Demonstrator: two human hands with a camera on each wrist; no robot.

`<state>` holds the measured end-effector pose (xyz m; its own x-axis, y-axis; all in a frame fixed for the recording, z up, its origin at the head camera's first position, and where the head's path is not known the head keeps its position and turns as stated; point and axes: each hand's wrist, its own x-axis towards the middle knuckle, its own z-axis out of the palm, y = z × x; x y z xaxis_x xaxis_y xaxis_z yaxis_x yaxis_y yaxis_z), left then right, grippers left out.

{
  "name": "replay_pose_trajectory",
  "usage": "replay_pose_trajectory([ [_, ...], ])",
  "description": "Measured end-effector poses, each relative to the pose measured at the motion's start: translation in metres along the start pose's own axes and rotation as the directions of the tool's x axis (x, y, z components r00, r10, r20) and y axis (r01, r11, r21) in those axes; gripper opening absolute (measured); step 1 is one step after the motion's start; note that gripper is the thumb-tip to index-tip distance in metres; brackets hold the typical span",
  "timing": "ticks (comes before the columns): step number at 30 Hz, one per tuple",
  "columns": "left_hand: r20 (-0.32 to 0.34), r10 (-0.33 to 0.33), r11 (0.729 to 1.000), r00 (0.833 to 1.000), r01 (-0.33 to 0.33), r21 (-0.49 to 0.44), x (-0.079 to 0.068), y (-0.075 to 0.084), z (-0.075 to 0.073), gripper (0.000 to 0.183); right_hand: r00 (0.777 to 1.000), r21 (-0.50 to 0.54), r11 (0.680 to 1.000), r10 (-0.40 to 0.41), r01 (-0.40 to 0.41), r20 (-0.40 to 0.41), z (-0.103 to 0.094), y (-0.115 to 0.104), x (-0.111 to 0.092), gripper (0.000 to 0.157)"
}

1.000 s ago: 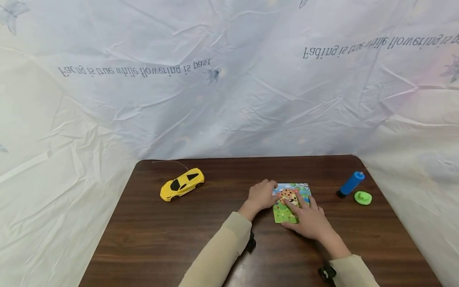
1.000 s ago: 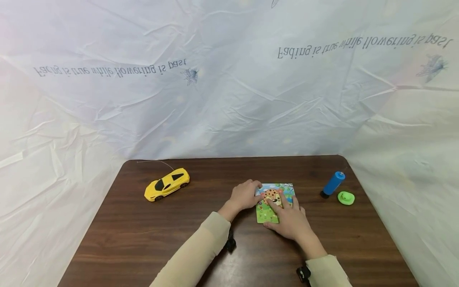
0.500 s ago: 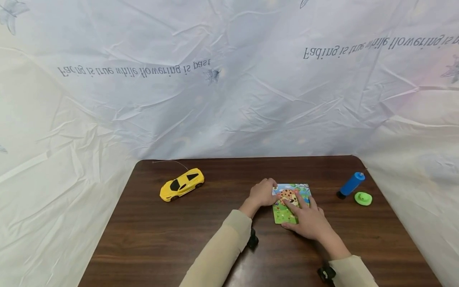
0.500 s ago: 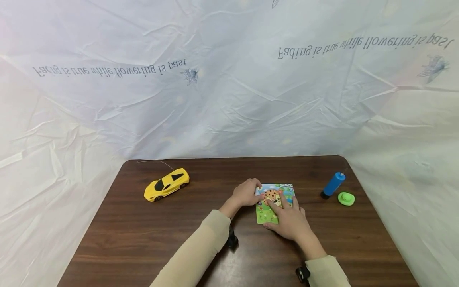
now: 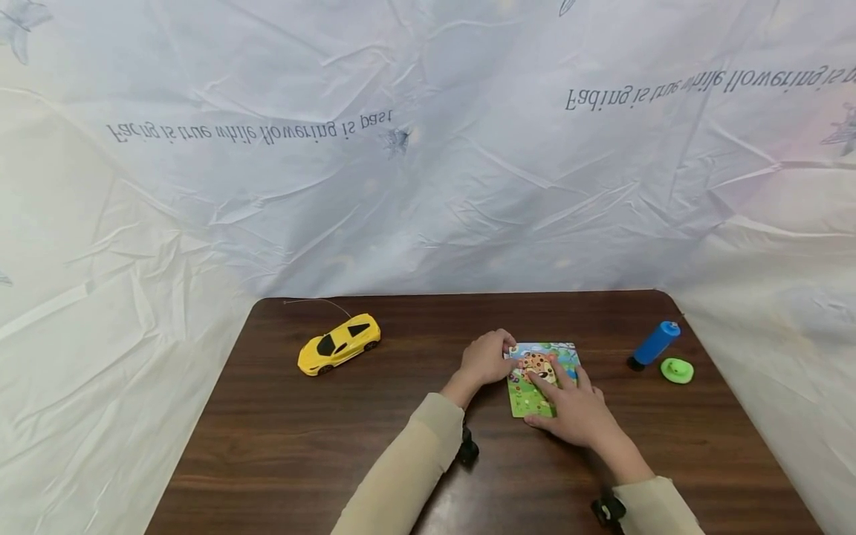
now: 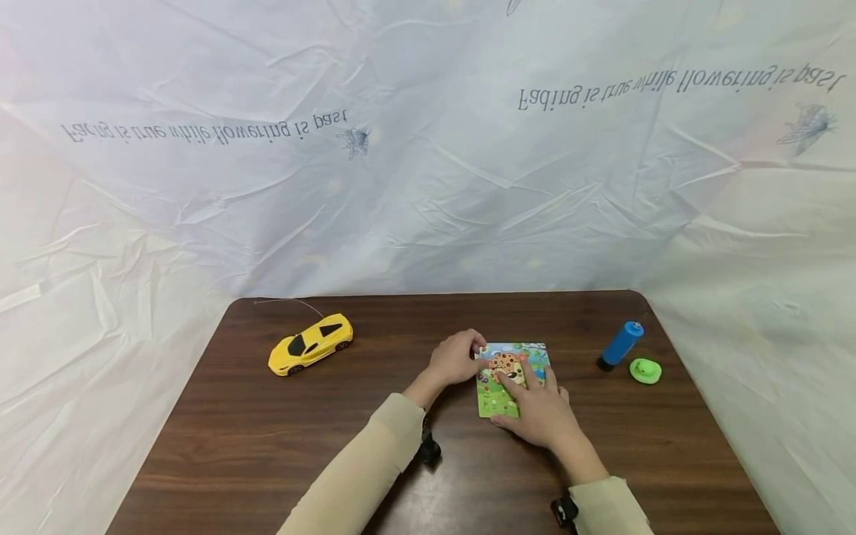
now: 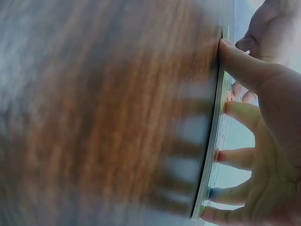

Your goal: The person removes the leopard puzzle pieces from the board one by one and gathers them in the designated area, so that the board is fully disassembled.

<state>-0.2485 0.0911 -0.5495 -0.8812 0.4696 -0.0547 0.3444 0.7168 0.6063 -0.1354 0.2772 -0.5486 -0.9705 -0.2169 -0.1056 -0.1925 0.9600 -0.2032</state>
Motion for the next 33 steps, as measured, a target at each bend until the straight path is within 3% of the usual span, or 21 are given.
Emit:
replay_pose_trajectory([
  [6,-0.047,0.003,0.997,0.999,-0.007,-0.073,0.000,-0.004,0.000,0.016,1.000,0.003,1.000,-0.003,0.003,-0.010,0.000,0.000,-0.001,0.080],
  [15,-0.131,-0.015,0.972,0.991,-0.016,-0.234,-0.005,-0.015,-0.003,0.012,1.000,0.005,1.000,-0.009,0.009,-0.023,-0.001,-0.001,-0.002,0.079],
  [24,-0.152,-0.043,0.944,0.987,-0.010,-0.329,-0.021,-0.033,-0.023,0.013,1.000,0.006,1.000,-0.009,0.009,-0.021,0.000,0.000,-0.002,0.081],
  [33,-0.188,-0.075,0.939,0.979,0.006,-0.345,-0.043,-0.061,-0.048,0.014,1.000,0.012,1.000,-0.005,0.006,-0.015,0.000,-0.001,-0.002,0.084],
])
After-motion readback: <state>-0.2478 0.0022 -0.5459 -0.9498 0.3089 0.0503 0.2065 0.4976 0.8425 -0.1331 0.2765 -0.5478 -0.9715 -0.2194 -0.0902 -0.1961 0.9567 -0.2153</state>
